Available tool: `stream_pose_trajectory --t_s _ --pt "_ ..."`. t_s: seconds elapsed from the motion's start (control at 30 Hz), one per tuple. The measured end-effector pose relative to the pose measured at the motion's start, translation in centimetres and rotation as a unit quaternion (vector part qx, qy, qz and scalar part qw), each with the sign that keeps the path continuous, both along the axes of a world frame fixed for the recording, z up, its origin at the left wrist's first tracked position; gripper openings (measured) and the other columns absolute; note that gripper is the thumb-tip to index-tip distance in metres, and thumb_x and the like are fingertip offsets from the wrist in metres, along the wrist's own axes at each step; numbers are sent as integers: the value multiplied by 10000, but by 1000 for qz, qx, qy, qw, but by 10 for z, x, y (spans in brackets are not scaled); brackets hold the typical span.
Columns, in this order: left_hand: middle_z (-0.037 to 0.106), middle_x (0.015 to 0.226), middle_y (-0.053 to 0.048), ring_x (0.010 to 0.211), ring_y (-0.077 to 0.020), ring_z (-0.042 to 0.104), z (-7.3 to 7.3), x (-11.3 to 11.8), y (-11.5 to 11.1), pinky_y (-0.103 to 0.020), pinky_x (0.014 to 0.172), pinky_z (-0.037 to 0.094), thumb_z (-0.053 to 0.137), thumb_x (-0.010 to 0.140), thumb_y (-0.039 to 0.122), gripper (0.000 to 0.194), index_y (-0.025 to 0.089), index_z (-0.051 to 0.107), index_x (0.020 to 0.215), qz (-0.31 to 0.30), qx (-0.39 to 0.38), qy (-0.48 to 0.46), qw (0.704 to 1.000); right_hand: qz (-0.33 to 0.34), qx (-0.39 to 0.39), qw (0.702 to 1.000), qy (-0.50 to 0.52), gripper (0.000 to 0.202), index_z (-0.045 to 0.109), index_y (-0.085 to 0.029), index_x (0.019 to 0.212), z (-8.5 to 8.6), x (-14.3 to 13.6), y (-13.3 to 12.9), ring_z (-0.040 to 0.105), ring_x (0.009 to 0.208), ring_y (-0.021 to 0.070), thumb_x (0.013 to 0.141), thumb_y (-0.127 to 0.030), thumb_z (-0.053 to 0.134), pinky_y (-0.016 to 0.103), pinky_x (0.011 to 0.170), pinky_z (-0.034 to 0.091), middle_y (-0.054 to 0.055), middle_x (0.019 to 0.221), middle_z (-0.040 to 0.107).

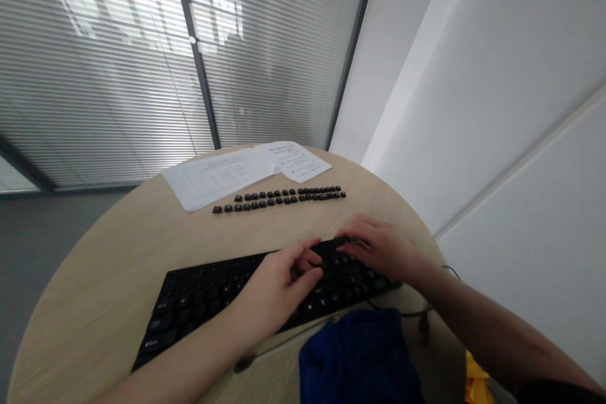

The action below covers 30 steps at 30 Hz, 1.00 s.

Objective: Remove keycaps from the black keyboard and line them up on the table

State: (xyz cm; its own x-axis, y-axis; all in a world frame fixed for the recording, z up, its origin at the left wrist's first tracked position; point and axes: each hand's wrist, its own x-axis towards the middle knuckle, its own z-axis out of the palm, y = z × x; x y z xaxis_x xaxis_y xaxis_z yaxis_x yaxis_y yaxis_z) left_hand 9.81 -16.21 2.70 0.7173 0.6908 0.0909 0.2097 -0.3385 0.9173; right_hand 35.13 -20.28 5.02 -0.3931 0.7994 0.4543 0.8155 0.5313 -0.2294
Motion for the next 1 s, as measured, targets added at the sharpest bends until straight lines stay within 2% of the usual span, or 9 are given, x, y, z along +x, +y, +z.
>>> stream_pose_trajectory --t_s 0.07,0.13,0.23,0.37,0.53,0.73,0.9,1.0 --pt "701 1217 -106 1084 -258 665 3 -6 6 -448 969 542 555 923 301 436 185 612 1340 12 153 67 986 -94 -57 994 -16 157 713 -232 1054 6 32 33 673 836 175 919 -300 670 300 772 507 30 938 742" --pt "669 1315 -130 1215 -295 615 3 -10 14 -485 1084 474 573 920 284 432 160 628 1330 14 254 137 957 -174 -142 974 -37 186 731 -226 1052 4 67 71 668 817 166 882 -294 699 287 774 490 22 951 754" --pt "633 1380 -173 1262 -321 596 -2 -11 22 -488 1123 452 599 918 308 491 100 604 1364 20 297 231 926 -227 -175 957 -41 142 757 -172 943 -11 111 120 671 781 183 806 -205 737 275 710 482 53 870 762" --pt "606 1428 -181 1295 -333 583 -11 -9 24 -495 1129 447 605 927 360 542 104 577 1404 12 306 290 907 -237 -212 948 -35 151 766 -154 934 -34 142 153 672 726 173 789 -186 743 261 665 488 57 821 766" --pt "610 1435 -157 1294 -338 588 -17 -9 25 -522 1131 438 581 944 405 537 151 584 1417 -5 311 301 901 -202 -236 950 -19 212 772 -176 999 -48 154 170 685 782 179 796 -234 752 265 710 515 54 882 780" --pt "586 1464 -160 1332 -336 560 -16 -10 26 -516 1156 411 575 943 389 541 154 577 1431 -16 311 308 899 -182 -238 954 3 233 782 -189 978 -55 156 176 667 761 178 754 -254 773 273 704 508 43 862 774" --pt "562 1486 -168 1346 -338 547 -19 -10 26 -532 1169 389 554 958 401 555 145 556 1450 -21 319 313 894 -201 -201 958 40 282 787 -200 992 -39 157 163 615 684 167 742 -328 780 290 688 494 37 813 759" --pt "568 1479 -169 1340 -340 552 -20 -10 27 -528 1164 393 548 963 413 554 150 556 1450 -21 325 310 893 -238 -146 957 83 314 777 -177 993 -21 158 142 611 725 188 877 -430 631 332 732 500 86 877 749"
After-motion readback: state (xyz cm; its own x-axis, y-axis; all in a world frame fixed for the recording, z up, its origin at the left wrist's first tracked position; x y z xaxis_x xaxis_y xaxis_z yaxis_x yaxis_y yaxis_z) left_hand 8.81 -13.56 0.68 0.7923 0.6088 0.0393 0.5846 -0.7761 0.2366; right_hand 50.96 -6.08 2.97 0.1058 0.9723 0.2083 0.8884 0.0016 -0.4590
